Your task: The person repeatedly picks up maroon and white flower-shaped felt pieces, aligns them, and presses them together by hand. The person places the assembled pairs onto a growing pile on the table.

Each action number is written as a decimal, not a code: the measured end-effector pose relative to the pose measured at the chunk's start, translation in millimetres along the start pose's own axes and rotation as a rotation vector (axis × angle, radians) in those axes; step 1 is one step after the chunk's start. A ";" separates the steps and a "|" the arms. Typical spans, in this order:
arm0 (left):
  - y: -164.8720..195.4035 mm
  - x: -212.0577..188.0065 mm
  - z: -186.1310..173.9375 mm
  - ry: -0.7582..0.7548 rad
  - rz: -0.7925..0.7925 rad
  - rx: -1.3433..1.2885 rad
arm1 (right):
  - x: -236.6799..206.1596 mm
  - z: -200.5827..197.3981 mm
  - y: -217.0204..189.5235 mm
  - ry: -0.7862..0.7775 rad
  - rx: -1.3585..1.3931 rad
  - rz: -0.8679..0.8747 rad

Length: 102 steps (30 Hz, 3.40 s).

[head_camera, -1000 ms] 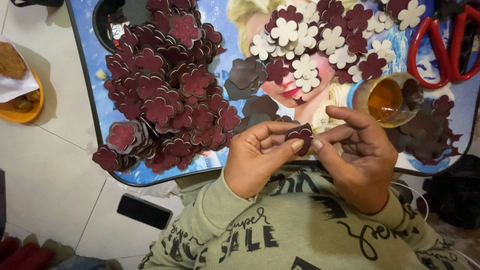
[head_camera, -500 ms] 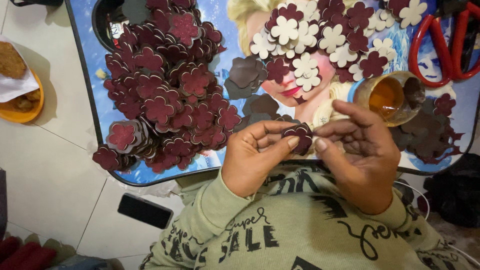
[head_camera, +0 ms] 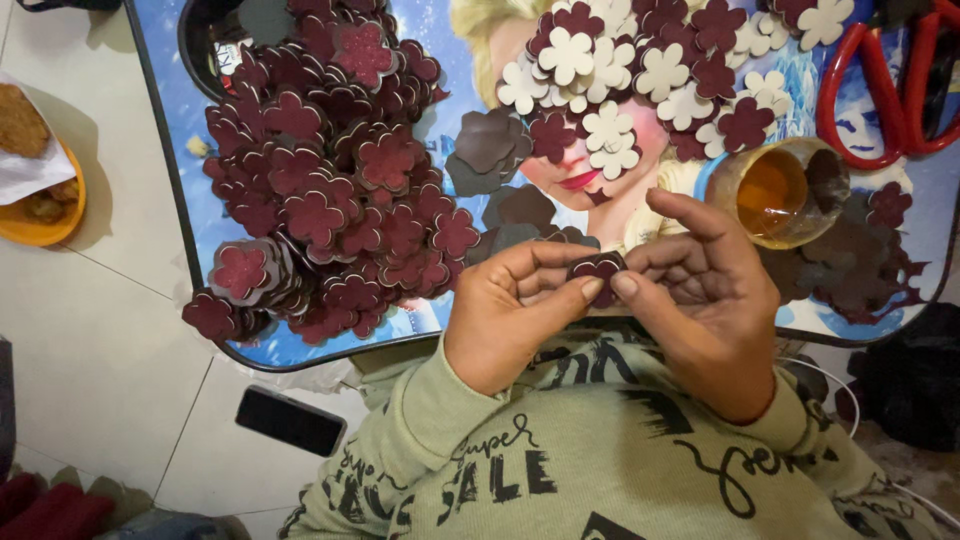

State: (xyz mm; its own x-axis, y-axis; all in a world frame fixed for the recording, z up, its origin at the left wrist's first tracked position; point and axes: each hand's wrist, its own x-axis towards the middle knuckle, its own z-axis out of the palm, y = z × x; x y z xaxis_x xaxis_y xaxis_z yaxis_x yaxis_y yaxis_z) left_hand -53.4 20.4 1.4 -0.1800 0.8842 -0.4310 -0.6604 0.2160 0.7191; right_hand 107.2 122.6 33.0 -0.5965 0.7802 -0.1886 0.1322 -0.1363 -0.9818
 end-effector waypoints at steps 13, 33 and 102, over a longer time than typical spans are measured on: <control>-0.6 0.1 4.2 0.061 0.049 0.050 | -0.1 2.6 3.2 0.071 0.050 -0.007; 6.7 -0.9 2.9 0.098 0.043 -0.083 | 1.9 -3.8 6.5 0.043 0.137 0.025; 81.5 -157.1 -191.5 1.267 0.806 1.626 | 8.7 141.9 6.1 -0.244 -0.116 -0.147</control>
State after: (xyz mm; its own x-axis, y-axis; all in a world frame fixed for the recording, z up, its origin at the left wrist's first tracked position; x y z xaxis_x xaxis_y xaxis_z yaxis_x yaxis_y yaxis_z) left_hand -218.6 -180.2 23.4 -0.7066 0.4288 0.5629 0.6526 0.7023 0.2843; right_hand -9.6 42.0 22.3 -0.7863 0.6151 -0.0585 0.1117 0.0483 -0.9926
